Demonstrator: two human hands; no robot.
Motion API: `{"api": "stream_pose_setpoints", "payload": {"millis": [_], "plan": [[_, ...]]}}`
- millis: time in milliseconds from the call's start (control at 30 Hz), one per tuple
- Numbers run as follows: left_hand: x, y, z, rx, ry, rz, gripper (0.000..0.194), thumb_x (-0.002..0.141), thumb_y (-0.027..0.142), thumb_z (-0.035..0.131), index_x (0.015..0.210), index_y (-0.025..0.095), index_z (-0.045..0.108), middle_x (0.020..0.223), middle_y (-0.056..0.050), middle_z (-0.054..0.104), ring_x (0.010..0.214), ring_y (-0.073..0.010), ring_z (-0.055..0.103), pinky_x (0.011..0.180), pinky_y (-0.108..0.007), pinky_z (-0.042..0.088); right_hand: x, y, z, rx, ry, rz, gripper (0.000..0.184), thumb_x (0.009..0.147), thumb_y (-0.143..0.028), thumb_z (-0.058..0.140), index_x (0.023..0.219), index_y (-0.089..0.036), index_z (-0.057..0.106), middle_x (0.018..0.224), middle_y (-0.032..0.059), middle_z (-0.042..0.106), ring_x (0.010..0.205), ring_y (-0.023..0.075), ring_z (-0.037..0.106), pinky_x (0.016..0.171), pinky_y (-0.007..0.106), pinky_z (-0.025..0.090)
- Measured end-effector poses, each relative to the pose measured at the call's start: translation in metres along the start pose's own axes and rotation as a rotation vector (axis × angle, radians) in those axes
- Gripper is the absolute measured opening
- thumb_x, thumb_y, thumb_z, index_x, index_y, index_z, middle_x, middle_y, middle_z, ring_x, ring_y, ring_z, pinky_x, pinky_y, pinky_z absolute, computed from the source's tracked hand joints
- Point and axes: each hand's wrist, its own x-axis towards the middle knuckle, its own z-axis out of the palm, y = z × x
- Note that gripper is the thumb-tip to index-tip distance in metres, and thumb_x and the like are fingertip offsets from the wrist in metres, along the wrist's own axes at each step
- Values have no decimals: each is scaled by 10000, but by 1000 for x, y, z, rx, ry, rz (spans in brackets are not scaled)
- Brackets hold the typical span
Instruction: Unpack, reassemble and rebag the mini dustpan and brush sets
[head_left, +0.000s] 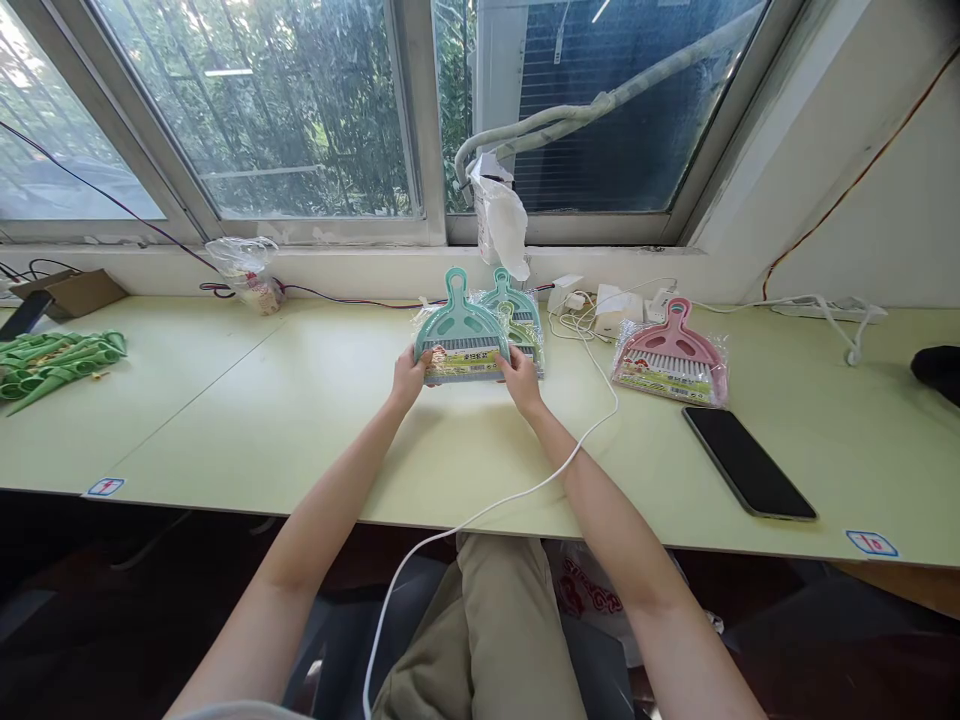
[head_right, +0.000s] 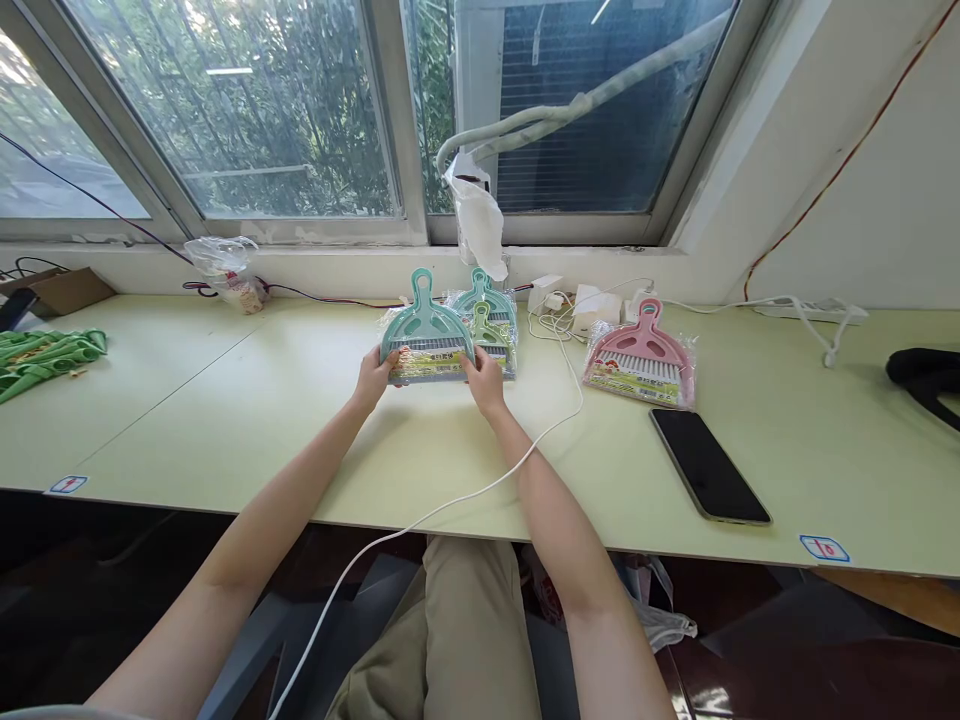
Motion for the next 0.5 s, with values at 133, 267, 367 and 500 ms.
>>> {"api": "stream_pose_setpoints", "payload": {"millis": [133, 267, 367, 500], "plan": [[-1, 1, 1, 24, 0, -10, 204, 816, 342, 627, 837, 169, 519, 628, 22, 559, 420, -147, 583, 369, -266, 475, 0, 2, 2, -47, 62, -5, 574, 775, -625, 568, 1059, -146, 708, 846, 56, 678, 731, 169, 564, 547, 274, 547], [-3, 3, 2, 18, -25, -1, 222, 816, 358, 629, 851, 171, 515, 632, 20, 574, 411, -148, 588, 371, -264, 473, 0, 1, 2, -64, 108, 4, 511, 792, -559, 578, 1021, -127, 729, 821, 70, 701, 723, 181, 591, 524, 272, 542], [-4, 5, 3, 7, -31, 5, 247, 811, 381, 640, 866, 169, 524, 637, 18, 581, 419, -151, 598, 376, -261, 475, 0, -2, 1, -73, 128, 8, 465, 800, -509, 593, 1032, -132, 735, 837, 76, 719, 729, 192, 619, 531, 282, 554], [-4, 4, 3, 9, -26, 5, 275, 798, 404, 654, 869, 164, 538, 663, 11, 597, 429, -145, 600, 375, -257, 483, 0, -3, 0, -87, 137, 25, 415, 802, -443, 592, 1048, -142, 736, 869, 74, 731, 742, 197, 637, 547, 288, 568]]}}
